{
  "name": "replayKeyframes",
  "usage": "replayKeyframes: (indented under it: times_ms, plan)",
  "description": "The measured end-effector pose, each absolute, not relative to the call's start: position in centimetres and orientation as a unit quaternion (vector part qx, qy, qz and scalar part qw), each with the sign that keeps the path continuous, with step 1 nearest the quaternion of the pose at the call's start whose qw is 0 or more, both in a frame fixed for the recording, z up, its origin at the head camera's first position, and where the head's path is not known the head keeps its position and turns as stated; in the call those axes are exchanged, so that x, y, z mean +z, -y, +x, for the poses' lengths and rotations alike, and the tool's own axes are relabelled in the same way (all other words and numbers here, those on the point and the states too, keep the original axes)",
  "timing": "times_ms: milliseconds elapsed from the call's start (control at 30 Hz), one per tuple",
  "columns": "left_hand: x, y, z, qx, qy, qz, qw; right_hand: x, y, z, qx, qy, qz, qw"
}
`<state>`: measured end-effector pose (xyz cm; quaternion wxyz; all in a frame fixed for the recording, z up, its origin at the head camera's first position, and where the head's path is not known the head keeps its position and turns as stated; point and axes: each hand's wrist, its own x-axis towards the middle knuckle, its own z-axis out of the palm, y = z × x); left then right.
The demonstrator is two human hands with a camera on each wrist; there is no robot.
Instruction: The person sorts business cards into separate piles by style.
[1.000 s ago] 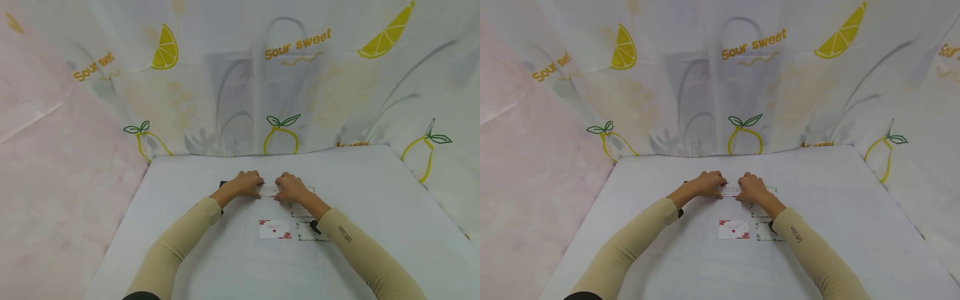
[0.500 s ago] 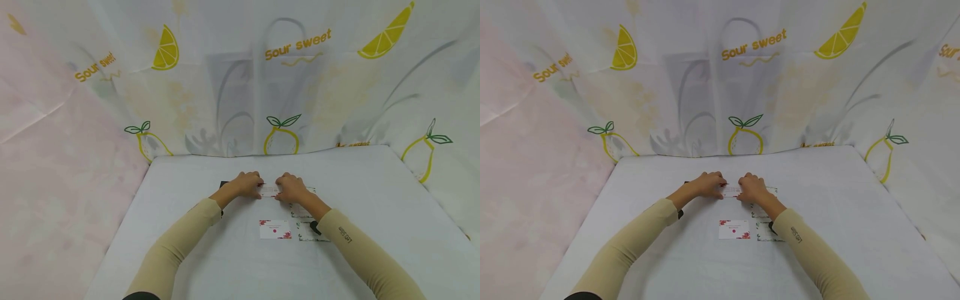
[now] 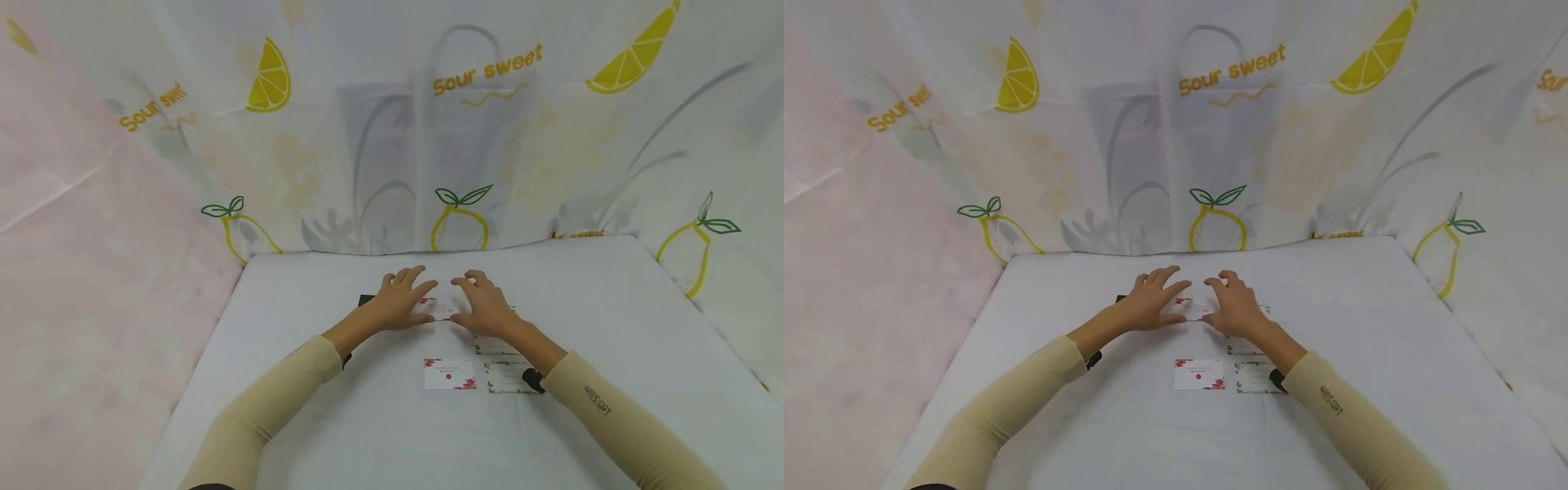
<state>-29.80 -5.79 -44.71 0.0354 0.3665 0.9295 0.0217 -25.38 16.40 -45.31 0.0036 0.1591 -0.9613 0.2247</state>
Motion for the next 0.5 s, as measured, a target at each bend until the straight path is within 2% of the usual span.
replayKeyframes:
  times_ms: [100,267,500]
  plan:
    - [-44.4,6.3,-28.3,0.026,-0.929,0.367,0.028,-45.3,-16.8,-24.1,0.221,0.957,0.188,-0.012]
    - [-44.0,6.1,-25.9,0.054,-0.924,0.367,0.096,-45.7,-17.0,-22.4,0.219,0.949,0.204,-0.096]
    - [-45.5,5.5,-23.8,0.022,-0.914,0.379,0.143,-46.1,-16.1,-20.5,0.213,0.94,0.225,-0.142]
